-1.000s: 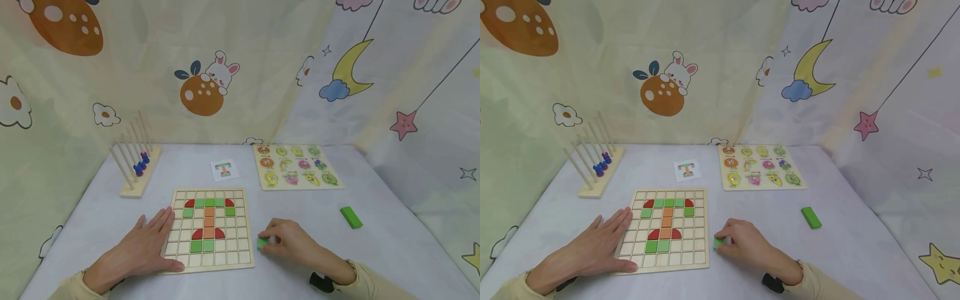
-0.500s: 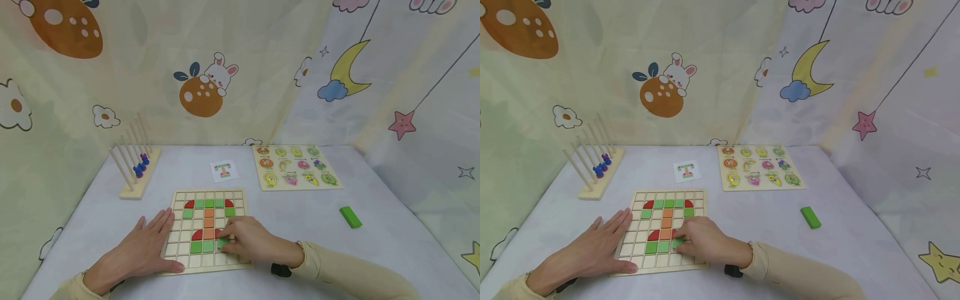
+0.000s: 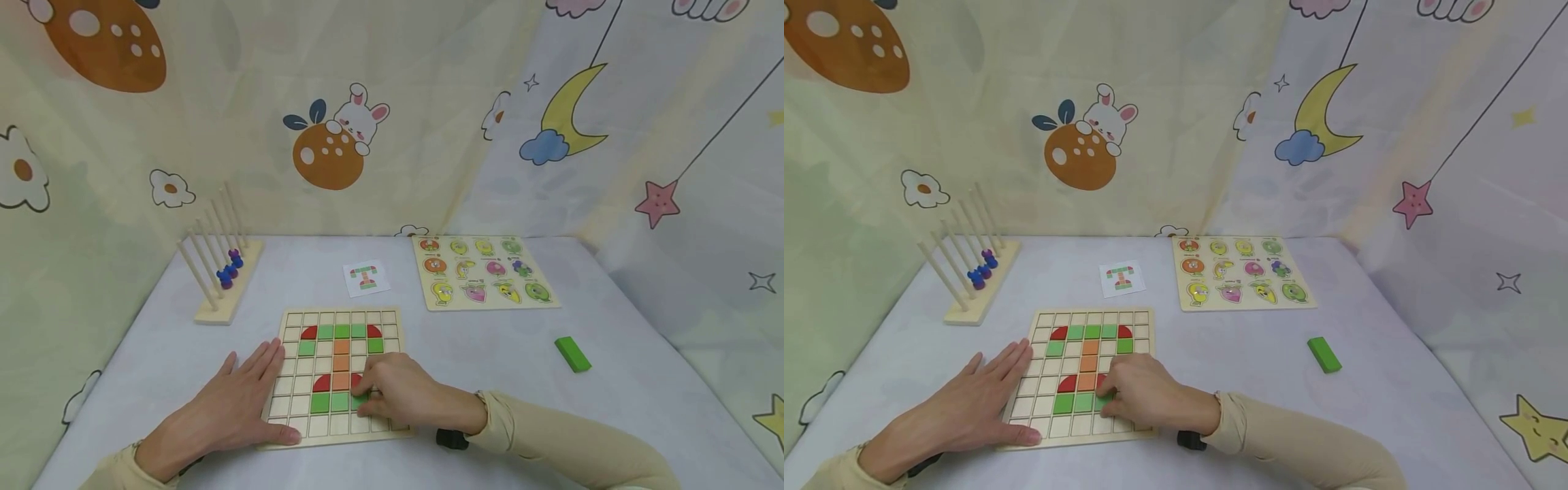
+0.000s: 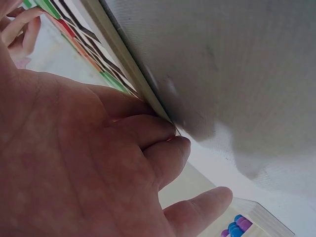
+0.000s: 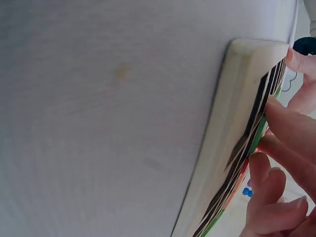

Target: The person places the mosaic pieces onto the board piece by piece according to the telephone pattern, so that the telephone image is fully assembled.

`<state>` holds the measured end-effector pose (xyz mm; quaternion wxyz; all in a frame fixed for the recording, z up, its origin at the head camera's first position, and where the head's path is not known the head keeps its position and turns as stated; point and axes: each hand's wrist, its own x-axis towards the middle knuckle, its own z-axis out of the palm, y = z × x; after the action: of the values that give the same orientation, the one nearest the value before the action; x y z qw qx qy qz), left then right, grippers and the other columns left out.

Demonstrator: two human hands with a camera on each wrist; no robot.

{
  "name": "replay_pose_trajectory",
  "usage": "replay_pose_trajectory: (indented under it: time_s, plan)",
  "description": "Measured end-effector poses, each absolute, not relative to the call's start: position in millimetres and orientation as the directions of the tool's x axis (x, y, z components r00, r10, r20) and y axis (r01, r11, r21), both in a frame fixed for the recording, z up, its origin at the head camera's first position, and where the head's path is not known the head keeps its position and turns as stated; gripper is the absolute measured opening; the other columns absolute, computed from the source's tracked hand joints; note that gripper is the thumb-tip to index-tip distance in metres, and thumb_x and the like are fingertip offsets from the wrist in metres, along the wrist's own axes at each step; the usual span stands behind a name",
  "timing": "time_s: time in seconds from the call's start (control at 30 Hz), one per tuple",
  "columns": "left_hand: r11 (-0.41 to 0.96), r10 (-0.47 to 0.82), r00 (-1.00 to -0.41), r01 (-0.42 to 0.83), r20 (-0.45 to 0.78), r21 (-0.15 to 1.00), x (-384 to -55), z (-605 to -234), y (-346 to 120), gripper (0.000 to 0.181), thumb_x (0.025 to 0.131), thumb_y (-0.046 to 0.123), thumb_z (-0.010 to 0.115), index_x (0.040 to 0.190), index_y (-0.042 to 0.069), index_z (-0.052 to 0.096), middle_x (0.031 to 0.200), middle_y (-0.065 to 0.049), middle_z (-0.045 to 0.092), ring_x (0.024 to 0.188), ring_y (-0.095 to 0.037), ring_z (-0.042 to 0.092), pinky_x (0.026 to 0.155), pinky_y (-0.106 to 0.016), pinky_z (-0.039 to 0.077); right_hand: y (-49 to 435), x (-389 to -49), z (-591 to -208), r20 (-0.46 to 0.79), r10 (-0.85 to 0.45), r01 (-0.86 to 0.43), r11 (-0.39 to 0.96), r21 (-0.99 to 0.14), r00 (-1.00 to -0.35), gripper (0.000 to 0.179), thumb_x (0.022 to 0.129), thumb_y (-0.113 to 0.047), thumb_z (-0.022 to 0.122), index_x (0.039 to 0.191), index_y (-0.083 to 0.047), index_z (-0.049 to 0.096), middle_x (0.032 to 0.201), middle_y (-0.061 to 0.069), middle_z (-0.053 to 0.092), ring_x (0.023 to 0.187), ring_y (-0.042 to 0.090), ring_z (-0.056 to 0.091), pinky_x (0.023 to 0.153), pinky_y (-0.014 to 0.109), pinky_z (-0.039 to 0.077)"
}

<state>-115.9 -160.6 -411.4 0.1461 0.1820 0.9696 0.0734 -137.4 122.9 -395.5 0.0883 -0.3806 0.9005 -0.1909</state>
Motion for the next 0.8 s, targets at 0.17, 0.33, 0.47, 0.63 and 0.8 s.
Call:
replay_pose_trajectory:
  time_s: [0.17,0.33,0.47,0.63,0.8]
  plan:
    - [0.922,0.375,-0.892,0.332,-0.252,0.197,-115.3,-411.8,-160.6,0.144,0.061,0.096,0.060,0.160,-0.004,0.026,0.170,-0.022,0.021,0.156,-0.043,0.025,0.114,-0.079,0.019,122.9,-136.9,-396.3,-0.014,-0.725,-0.665,0.638,-0.389,-0.688,0.025,0.081,-0.025,0.089,0.104,-0.016,0.084,0.087,-0.006,0.072,0.077,-0.002,0.059,0.062,0.008,0.039]
    - [0.923,0.374,-0.893,0.331,-0.251,0.197,-115.2,-412.3,-160.3,0.144,0.061,0.096,0.061,0.160,-0.003,0.027,0.170,-0.022,0.022,0.156,-0.043,0.025,0.114,-0.079,0.019,123.2,-137.0,-396.9,-0.022,-0.729,-0.668,0.639,-0.380,-0.685,0.026,0.081,-0.026,0.089,0.104,-0.017,0.084,0.088,-0.006,0.072,0.077,-0.002,0.059,0.063,0.007,0.039]
    - [0.922,0.378,-0.894,0.339,-0.243,0.189,-115.2,-412.5,-160.6,0.144,0.061,0.096,0.060,0.160,-0.004,0.027,0.170,-0.022,0.022,0.155,-0.043,0.026,0.114,-0.079,0.020,123.0,-137.6,-396.7,-0.022,-0.730,-0.669,0.637,-0.383,-0.683,0.026,0.081,-0.026,0.088,0.105,-0.017,0.083,0.087,-0.006,0.071,0.076,-0.002,0.058,0.062,0.008,0.040]
    - [0.921,0.380,-0.893,0.340,-0.240,0.192,-115.2,-412.5,-160.9,0.144,0.061,0.096,0.060,0.160,-0.004,0.026,0.170,-0.023,0.022,0.155,-0.044,0.026,0.114,-0.079,0.020,122.9,-137.6,-397.3,-0.022,-0.728,-0.664,0.637,-0.392,-0.686,0.026,0.081,-0.025,0.088,0.105,-0.016,0.083,0.088,-0.006,0.072,0.078,-0.002,0.058,0.063,0.008,0.040]
    - [0.920,0.379,-0.892,0.334,-0.246,0.205,-114.7,-412.7,-161.0,0.144,0.061,0.095,0.062,0.160,-0.004,0.026,0.170,-0.023,0.022,0.155,-0.044,0.026,0.114,-0.079,0.019,123.2,-137.5,-398.7,-0.024,-0.725,-0.657,0.637,-0.403,-0.688,0.026,0.081,-0.024,0.088,0.105,-0.016,0.083,0.090,-0.006,0.073,0.080,-0.003,0.059,0.064,0.008,0.041]
